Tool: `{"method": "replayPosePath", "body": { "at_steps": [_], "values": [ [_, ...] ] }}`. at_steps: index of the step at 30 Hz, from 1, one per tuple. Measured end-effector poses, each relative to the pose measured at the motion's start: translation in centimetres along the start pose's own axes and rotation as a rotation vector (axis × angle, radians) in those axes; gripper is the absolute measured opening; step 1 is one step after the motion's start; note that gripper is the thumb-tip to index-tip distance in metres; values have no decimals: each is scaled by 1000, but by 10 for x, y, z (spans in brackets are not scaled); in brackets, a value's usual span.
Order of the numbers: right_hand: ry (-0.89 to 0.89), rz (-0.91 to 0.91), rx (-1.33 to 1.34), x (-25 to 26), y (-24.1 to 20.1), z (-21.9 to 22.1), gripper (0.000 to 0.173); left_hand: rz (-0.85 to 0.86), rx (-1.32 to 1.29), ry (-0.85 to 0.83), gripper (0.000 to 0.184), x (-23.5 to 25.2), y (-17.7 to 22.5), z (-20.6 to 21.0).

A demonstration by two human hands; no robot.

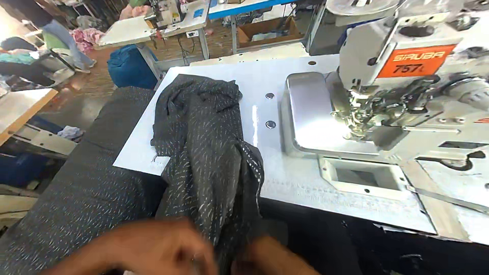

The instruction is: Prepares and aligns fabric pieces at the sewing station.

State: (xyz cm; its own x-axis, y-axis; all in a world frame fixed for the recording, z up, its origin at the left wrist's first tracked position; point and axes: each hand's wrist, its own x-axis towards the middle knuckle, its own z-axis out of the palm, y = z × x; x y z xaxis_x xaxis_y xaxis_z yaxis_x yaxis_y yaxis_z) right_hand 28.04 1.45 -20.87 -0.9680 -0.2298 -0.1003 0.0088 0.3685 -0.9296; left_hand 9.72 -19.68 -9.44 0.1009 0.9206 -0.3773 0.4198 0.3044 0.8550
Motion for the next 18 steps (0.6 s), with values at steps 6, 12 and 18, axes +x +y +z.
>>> {"method": "replayPosePath", "body": {
  "at_steps": [6, 12, 18],
  "values": [
    [760, 163, -596, 67, -9, -67, 50, 41, 529, 1049, 32, 136, -42, -159],
    [803, 53, -765, 77, 18, -50, 21, -398, 964, 696, 37, 212, -54, -211],
    [557, -309, -216, 39, -13, -55, 17, -229, 421, 1059, 39, 181, 1, -276]
  ]
}}
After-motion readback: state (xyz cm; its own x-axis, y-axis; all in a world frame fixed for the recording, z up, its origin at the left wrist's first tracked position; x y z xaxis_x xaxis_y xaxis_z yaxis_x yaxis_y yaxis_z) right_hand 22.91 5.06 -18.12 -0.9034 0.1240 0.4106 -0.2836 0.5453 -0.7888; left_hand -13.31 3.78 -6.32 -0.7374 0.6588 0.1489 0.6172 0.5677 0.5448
